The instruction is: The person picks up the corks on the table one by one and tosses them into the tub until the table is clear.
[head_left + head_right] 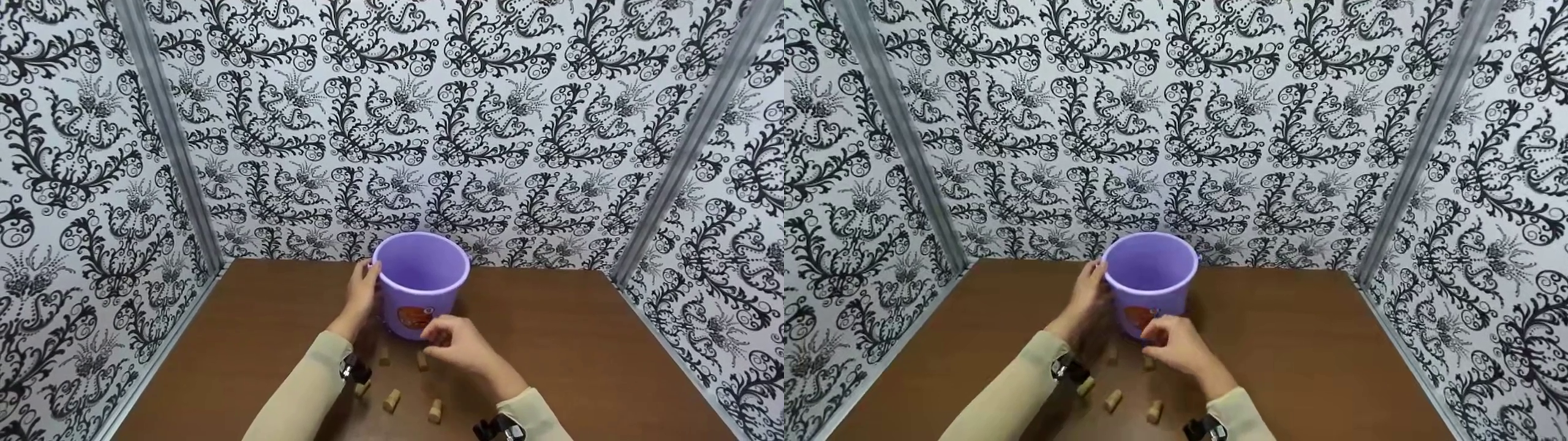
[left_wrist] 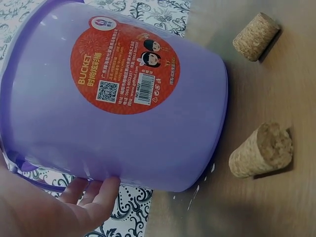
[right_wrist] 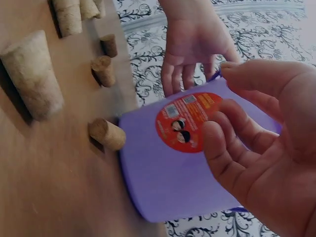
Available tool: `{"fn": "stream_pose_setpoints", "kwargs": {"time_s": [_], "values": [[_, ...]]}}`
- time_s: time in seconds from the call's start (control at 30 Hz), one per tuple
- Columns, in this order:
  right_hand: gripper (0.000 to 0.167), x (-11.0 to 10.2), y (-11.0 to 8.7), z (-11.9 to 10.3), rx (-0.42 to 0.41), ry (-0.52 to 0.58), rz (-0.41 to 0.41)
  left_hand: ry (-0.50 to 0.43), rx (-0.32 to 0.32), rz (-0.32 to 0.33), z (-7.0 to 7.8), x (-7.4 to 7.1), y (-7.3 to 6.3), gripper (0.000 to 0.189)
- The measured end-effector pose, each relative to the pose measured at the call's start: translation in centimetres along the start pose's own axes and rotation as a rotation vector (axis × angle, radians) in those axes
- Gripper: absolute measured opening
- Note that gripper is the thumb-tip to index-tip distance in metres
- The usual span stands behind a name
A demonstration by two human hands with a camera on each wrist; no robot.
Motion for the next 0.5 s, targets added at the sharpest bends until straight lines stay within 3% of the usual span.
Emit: {"fn": "stream_pose_setpoints", "kwargs": {"time_s": [0.2,0.5], "values": [[0.021,1.1,0.0,0.7,-0.007,-0.027,-0.041,-0.019,0.011,0.008,0.3,0.1,-0.6,0.047],[0.021,1.1,0.1,3.2,0.079,-0.117,0.055,-0.024,0.008,0.027,-0.1,0.1,-0.4,0.047]]}}
Point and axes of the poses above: each hand's wrist, its own y-axis towards the middle knuckle, its own x-axis out of the palm, z = x × y, the point moved 10 cm from there along y, towards the middle knuckle, and after that the axes turned 6 degrees about -y, right-handed, at the moved point
